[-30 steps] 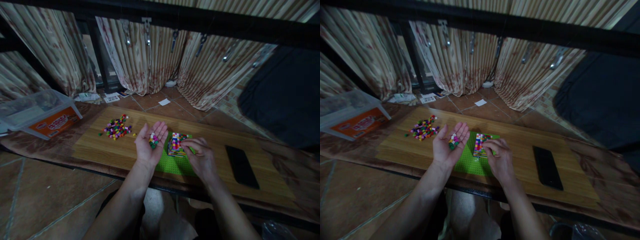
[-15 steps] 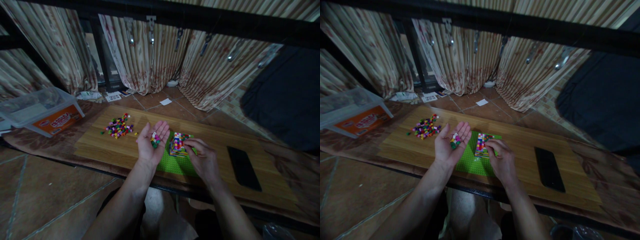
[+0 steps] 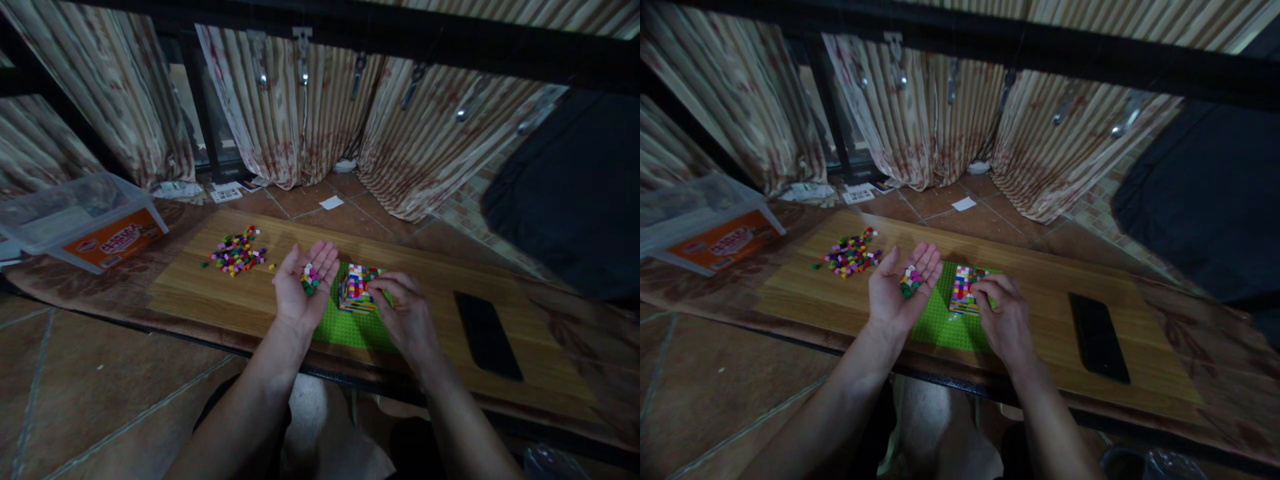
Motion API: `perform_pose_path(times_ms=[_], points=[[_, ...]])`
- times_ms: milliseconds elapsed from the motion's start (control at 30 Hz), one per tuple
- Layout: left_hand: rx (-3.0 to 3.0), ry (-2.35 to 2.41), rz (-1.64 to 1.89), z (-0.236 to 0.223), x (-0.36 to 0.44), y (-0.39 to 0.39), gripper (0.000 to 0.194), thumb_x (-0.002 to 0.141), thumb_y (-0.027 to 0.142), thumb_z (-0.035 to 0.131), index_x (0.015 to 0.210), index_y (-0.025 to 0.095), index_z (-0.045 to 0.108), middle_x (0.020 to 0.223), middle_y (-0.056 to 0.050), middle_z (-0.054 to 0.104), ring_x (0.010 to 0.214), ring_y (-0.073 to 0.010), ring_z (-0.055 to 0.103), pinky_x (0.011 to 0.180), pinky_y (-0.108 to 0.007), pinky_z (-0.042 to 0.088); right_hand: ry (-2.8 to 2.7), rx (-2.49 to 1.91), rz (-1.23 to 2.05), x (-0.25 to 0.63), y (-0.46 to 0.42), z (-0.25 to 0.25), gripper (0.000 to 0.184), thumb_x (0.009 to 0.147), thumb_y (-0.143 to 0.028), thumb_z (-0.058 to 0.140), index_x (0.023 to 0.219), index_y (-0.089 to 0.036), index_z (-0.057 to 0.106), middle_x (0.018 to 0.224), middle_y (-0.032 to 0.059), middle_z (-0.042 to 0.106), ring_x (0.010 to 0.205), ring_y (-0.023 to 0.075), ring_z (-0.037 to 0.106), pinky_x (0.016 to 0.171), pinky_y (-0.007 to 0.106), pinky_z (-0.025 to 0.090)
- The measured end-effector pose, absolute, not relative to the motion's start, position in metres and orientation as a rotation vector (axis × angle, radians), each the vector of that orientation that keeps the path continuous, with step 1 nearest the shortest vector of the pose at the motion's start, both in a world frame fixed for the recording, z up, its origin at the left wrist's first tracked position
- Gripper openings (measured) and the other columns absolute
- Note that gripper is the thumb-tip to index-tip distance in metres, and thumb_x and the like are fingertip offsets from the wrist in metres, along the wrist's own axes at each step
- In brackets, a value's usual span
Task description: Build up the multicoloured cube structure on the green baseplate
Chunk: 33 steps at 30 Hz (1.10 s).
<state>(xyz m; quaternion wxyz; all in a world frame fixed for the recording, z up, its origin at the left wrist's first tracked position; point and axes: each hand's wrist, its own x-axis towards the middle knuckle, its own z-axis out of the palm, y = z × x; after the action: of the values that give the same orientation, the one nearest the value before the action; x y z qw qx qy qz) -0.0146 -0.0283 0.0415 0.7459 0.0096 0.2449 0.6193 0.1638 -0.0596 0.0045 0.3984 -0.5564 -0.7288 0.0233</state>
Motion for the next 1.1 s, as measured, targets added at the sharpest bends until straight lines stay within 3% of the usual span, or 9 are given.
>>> perform_pose_path(times_ms=[733, 1100], points=[[0.019, 0.532, 1.358, 0.041, -0.014, -0.028, 0.031, 0.084, 0.034, 0.055, 0.093, 0.01, 0.071, 0.099, -0.013, 0.074, 0.11, -0.0216, 0.064, 0.102, -0.033, 0.044, -1.832, -1.43, 0.135, 0.161, -0.057, 0.006, 0.008, 0.087, -0.027, 0.058, 0.085, -0.024, 0.066, 0.099, 0.0056, 0.063, 0.097, 0.0231, 0.057, 0.087, 0.042, 0.045], [0.018, 0.545, 1.353, 0.041, -0.014, -0.029, 0.032, 0.084, 0.034, 0.055, 0.099, 0.011, 0.071, 0.102, -0.013, 0.074, 0.109, -0.0217, 0.064, 0.102, -0.034, 0.044, -1.677, -1.392, 0.21, 0.163, -0.052, -0.002, 0.01, 0.08, -0.028, 0.067, 0.072, -0.026, 0.072, 0.093, 0.0034, 0.064, 0.091, 0.0214, 0.061, 0.084, 0.041, 0.047]])
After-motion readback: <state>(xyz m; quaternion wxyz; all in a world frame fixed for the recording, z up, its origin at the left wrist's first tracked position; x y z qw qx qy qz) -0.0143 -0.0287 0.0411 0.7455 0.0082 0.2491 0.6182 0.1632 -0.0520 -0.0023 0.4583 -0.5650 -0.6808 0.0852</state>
